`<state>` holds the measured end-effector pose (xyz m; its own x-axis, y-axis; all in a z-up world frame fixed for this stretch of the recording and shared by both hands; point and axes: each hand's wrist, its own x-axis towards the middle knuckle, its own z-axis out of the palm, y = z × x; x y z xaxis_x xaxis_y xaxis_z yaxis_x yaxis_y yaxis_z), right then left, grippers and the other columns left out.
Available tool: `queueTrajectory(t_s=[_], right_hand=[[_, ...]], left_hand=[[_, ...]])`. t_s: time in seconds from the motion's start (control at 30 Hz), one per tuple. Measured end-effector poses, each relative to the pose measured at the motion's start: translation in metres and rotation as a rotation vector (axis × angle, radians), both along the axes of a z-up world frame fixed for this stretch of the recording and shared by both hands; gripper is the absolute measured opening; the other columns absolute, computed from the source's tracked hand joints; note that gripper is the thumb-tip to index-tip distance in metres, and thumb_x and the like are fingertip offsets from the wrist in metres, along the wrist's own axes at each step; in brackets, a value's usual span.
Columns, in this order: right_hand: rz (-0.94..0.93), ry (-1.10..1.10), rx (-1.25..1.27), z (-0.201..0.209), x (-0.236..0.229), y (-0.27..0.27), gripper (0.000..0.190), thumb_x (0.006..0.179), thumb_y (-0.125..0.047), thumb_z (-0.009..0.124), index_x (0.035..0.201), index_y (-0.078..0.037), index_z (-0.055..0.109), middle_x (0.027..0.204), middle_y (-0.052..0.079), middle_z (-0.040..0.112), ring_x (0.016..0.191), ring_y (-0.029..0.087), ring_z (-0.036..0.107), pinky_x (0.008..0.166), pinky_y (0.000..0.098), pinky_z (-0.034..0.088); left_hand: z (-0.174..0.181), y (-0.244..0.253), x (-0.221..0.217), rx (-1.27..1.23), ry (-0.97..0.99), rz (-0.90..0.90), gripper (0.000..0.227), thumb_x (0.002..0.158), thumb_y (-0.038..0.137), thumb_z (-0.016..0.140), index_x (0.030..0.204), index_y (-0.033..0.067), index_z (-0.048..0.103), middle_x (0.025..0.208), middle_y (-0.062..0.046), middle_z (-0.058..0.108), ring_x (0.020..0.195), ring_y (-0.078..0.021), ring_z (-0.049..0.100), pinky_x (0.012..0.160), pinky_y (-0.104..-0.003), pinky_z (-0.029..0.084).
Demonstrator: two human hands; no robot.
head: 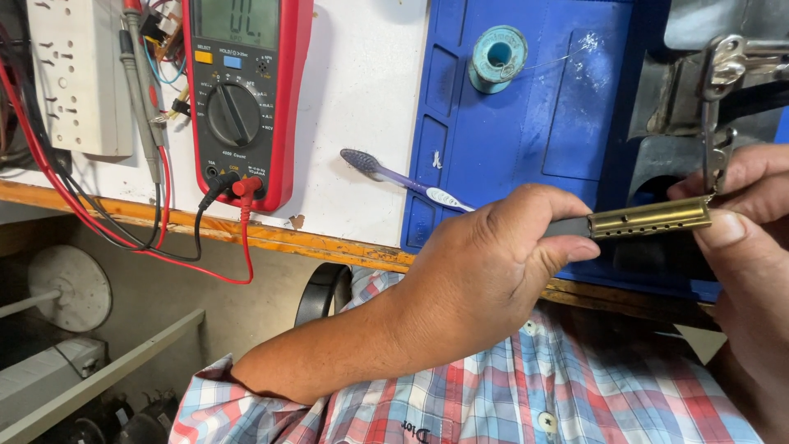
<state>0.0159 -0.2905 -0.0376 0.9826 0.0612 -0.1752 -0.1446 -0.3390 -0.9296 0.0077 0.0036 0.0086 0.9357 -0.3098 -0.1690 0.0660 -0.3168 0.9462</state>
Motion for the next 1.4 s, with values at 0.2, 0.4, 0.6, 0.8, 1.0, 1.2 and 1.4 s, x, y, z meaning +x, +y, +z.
queueTrajectory(t_s=[0.2,0.4,0.6,0.8,1.0,1.2,1.4], right_hand=[[-0.008,-0.015,0.030,-0.007,-0.001,-0.004,0.021,0.131,-0.028,0.062,0.123,-0.014,0.049,0.161,0.002,0.052,0.148,0.018,0.069,0.137,0.0348,0.063],[-0.002,0.011,0.026,-0.002,-0.002,-0.003,0.014,0.130,-0.025,0.059,0.128,-0.016,0.048,0.163,0.003,0.048,0.154,0.019,0.064,0.146,0.0389,0.063],[-0.073,-0.037,0.007,0.004,-0.008,0.009,0.023,0.128,-0.035,0.064,0.128,-0.015,0.053,0.172,0.002,0.052,0.159,0.015,0.064,0.145,0.0339,0.057],[-0.042,-0.110,-0.026,0.011,-0.004,0.013,0.026,0.129,-0.032,0.067,0.130,-0.009,0.054,0.163,0.011,0.058,0.142,0.024,0.073,0.133,0.0378,0.066],[-0.094,-0.138,-0.062,0.043,-0.005,0.045,0.019,0.131,-0.016,0.066,0.133,-0.002,0.053,0.162,0.022,0.060,0.146,0.026,0.066,0.135,0.0395,0.070],[-0.030,-0.125,-0.154,0.079,0.002,0.061,0.009,0.134,0.004,0.061,0.132,0.006,0.053,0.155,0.027,0.067,0.139,0.031,0.073,0.124,0.0384,0.063],[-0.036,-0.108,-0.048,0.075,0.005,0.058,0.014,0.129,0.006,0.062,0.131,0.003,0.049,0.148,0.027,0.068,0.139,0.028,0.069,0.118,0.0338,0.061]], left_hand=[[0.000,0.001,0.004,0.017,-0.024,-0.032,0.032,0.120,0.025,0.073,0.149,0.0176,0.061,0.087,0.002,0.060,0.075,-0.0182,0.053,0.070,-0.039,0.054],[-0.016,-0.007,-0.003,0.094,-0.227,0.028,0.032,0.120,0.021,0.080,0.147,0.0179,0.064,0.126,-0.002,0.085,0.096,-0.0212,0.079,0.072,-0.039,0.062],[-0.013,-0.005,-0.001,0.094,-0.207,0.006,0.028,0.120,0.025,0.075,0.145,0.0175,0.064,0.122,-0.001,0.083,0.092,-0.0216,0.075,0.072,-0.039,0.060],[-0.010,-0.002,0.001,0.087,-0.215,-0.021,0.035,0.121,0.026,0.075,0.151,0.0165,0.061,0.105,0.000,0.076,0.081,-0.0191,0.067,0.068,-0.038,0.059],[-0.002,0.006,0.007,0.054,-0.105,-0.103,0.049,0.121,0.033,0.067,0.166,0.0182,0.053,0.149,-0.007,0.084,0.114,-0.0269,0.085,0.093,-0.043,0.067],[0.006,0.008,0.016,0.037,-0.034,-0.151,0.040,0.123,0.039,0.055,0.157,0.0205,0.064,0.117,0.002,0.078,0.103,-0.0197,0.074,0.089,-0.037,0.059],[0.014,0.008,0.022,0.049,-0.037,-0.140,0.045,0.122,0.046,0.049,0.154,0.0189,0.068,0.122,0.001,0.081,0.112,-0.0196,0.079,0.099,-0.035,0.061]])
